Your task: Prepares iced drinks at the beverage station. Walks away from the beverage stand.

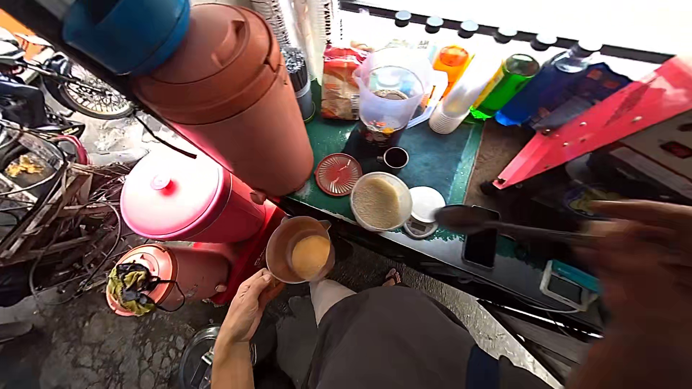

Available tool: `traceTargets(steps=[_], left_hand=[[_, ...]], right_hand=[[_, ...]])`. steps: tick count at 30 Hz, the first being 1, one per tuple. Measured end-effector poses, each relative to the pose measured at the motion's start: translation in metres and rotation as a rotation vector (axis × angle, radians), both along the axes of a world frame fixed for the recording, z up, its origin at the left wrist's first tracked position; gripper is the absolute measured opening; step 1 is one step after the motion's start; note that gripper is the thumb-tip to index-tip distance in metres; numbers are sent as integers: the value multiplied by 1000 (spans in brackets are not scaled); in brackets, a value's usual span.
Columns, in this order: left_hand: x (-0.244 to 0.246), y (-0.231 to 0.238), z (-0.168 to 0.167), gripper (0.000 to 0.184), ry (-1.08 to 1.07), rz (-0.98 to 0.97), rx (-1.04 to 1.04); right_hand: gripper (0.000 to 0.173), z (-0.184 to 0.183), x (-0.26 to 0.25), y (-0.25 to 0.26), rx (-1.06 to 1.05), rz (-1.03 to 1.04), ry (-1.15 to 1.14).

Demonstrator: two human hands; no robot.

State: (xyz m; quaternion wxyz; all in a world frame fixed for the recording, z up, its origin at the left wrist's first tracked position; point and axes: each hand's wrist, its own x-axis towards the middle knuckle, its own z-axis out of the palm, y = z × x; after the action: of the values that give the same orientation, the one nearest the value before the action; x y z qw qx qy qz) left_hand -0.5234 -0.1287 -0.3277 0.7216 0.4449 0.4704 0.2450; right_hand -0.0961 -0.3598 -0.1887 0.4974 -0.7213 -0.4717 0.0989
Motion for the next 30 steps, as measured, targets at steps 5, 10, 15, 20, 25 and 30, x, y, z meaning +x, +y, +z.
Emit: traceTargets(steps=[5,10,15,20,25,30], left_hand=[[-44,62,-114,29,184,120,38],[-42,119,-174,32,183,87,87],[-39,143,-177,31,80,75,8],[-45,149,-179,29,5,57,-32],[-45,157,-179,27,-4,40,5],[-44,155,-179,33,2,30,-14]], right_hand=[[37,-93,-154,220,-197,483,-164],[56,-179,-249,351,-528,541,-196],[48,-205,-287,364,-463,486,-223],[45,-222,-286,332,-400,469,-262],[27,-235,-257,332,-418,384,-341],[16,-251,-263,349,-475,428,-441]])
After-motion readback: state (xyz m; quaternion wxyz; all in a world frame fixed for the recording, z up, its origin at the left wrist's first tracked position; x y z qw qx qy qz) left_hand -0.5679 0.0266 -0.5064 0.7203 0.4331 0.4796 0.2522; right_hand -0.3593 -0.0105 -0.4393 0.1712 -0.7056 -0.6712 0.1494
